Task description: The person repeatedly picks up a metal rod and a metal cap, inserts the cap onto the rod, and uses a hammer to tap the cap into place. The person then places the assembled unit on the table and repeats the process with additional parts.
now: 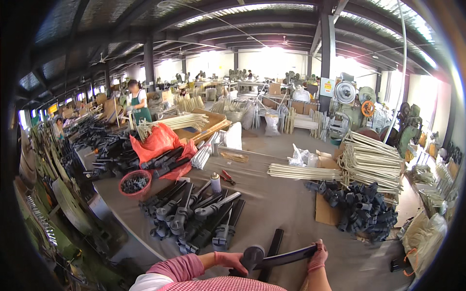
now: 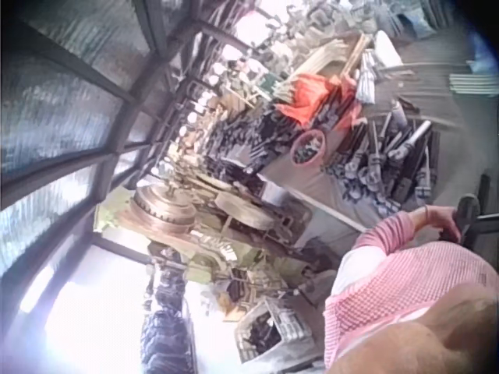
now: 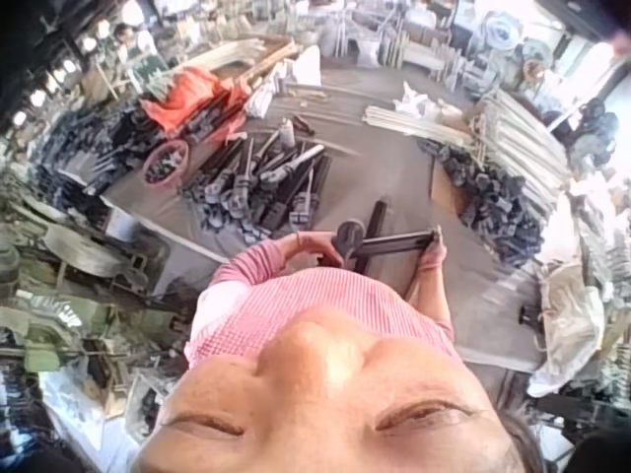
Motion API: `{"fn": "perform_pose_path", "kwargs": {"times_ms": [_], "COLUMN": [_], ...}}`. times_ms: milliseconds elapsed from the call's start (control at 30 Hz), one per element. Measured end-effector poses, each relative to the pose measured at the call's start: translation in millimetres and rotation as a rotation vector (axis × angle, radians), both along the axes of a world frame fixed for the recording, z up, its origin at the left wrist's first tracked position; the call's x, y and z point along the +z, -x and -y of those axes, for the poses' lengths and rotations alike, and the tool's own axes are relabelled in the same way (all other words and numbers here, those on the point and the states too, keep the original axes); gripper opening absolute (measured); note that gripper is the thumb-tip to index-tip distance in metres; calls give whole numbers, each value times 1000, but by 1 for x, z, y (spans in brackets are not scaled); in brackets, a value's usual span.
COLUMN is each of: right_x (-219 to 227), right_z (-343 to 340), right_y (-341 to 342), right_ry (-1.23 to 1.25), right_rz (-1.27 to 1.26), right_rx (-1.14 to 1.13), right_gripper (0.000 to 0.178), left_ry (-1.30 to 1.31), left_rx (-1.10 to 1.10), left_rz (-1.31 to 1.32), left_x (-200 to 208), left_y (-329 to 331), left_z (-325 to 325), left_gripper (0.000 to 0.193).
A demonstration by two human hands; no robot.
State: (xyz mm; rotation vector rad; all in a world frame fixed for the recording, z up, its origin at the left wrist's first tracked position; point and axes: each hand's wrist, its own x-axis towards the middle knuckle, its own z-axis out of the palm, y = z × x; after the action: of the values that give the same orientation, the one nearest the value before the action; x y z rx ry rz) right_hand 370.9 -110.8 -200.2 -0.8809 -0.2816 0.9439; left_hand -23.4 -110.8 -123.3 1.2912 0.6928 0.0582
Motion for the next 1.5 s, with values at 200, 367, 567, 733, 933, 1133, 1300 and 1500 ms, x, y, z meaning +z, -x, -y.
{"fn": "perform_pose_path", "kwargs": {"times_ms": [200,367,567,733,933,1133,1300,1500], "right_x": [-78,-100,-70,-56,-60,-11,53,69], "right_z": [107,168,145,127,111,89,65,41], "right_y": [-44,-45,-39,-32,-13,-43,-61,-32], "right_ry": [1321,1290,1149,1379,1094,997,240,889], "right_rz": [1514,1449,1338,1531,1496,942,447,484], "right_rx": [-110,191,-13,-143,388,10,-4,475], "right_gripper": [67,57,72,71,49,28,34,39], "left_ry": [-67,-455,-747,-600,-794,-844,-994,-1066], "left_rx": [-31,30,21,-60,-148,-158,-253,-219], "left_rz": [-164,-172,-39,-168,-306,-509,-572,-550], "left_x": [-20,-49,-70,-65,-84,-95,-104,-101], "left_y": [-52,-103,-155,-159,-158,-140,-139,-143], "left_z": [8,4,0,3,-5,-4,4,6], "left_gripper": [49,62,48,49,53,58,53,53]}}
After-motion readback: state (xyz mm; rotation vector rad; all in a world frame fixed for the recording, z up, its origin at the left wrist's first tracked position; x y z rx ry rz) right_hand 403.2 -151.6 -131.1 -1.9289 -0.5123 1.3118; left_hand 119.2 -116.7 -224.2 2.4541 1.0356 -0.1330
